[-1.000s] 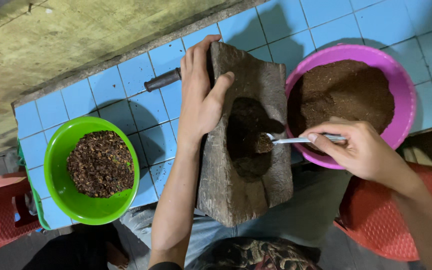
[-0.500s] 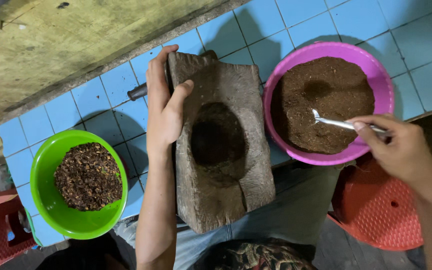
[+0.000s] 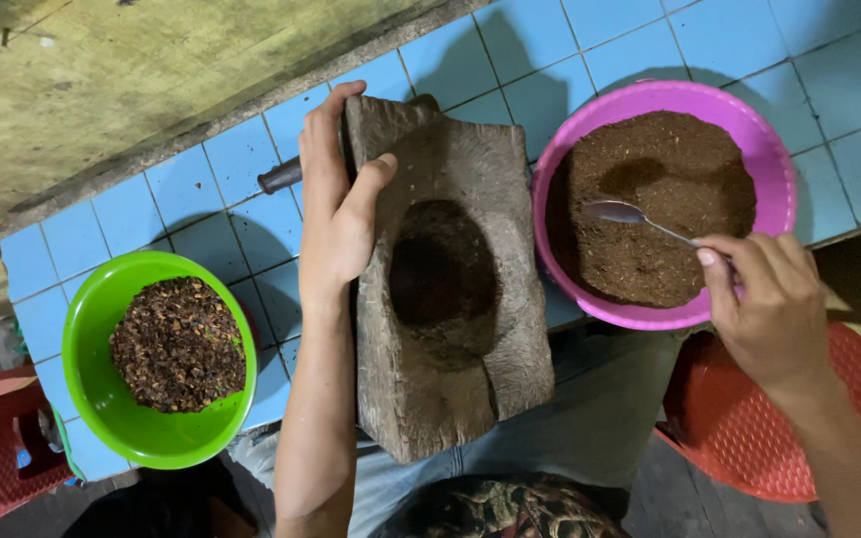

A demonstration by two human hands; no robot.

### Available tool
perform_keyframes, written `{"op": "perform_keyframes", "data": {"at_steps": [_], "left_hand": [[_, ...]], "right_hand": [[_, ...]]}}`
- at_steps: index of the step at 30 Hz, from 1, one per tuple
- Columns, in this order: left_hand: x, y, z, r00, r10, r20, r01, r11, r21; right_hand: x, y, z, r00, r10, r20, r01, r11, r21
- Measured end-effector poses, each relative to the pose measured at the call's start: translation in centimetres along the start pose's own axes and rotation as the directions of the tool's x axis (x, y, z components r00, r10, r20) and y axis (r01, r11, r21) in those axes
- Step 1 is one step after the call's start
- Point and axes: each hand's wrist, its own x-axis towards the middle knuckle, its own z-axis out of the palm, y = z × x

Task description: The person uses a spoon to scoop a brown granular substance from a wooden mortar and transfers it into a pink bowl. This action is repeated multiple times throughout the clip.

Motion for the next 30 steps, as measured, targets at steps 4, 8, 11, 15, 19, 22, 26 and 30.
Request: {"op": "perform_keyframes", "data": {"at_steps": [4, 8, 11, 15, 19, 22, 26, 30], "left_hand": [[0.1, -0.3, 0.1, 1.000, 0.018, -0.010, -0.018, 1.000, -0.002], [0.0, -0.5, -0.1, 1.000, 0.014, -0.016, -0.014, 1.000, -0.008], [-0.1, -0.6, -0.4, 1.000, 0.010, -0.018, -0.011, 1.000, -0.015], [0.0, -0.8, -0.5, 1.000, 0.020, -0.015, -0.020, 1.000, -0.013], [-0.1, -1.0, -0.7, 0.999, 0.032, -0.014, -0.032, 0.999, -0.005], [-0.1, -0.7, -0.7, 1.000, 0.009, 0.000, -0.009, 1.000, -0.026], [0.0, -0.6, -0.6, 1.000, 0.023, -0.004, -0.023, 1.000, -0.010], [0.1, -0.5, -0.4, 0.999, 0.032, -0.012, -0.032, 0.999, -0.001]], "right_hand": [[1.7, -2.8, -0.1, 0.995, 0.103, 0.003, -0.100, 0.956, 0.275], [5.4, -7.1, -1.5, 1.000, -0.023, -0.013, 0.027, 0.856, 0.517], [7.2, -8.9, -0.4, 0.985, -0.169, -0.039, 0.166, 0.851, 0.499], [8.6, -10.8, 1.9, 0.922, -0.386, -0.042, 0.383, 0.886, 0.261], [8.1, -12.5, 3.1, 0.873, -0.486, -0.031, 0.486, 0.868, 0.101], [7.7, -13.6, 2.3, 0.879, -0.475, 0.045, 0.461, 0.869, 0.181], [7.7, -14.4, 1.4, 0.922, -0.311, 0.230, 0.186, 0.878, 0.440], [8.1, -14.2, 1.1, 0.887, -0.207, 0.413, -0.068, 0.826, 0.559]]}}
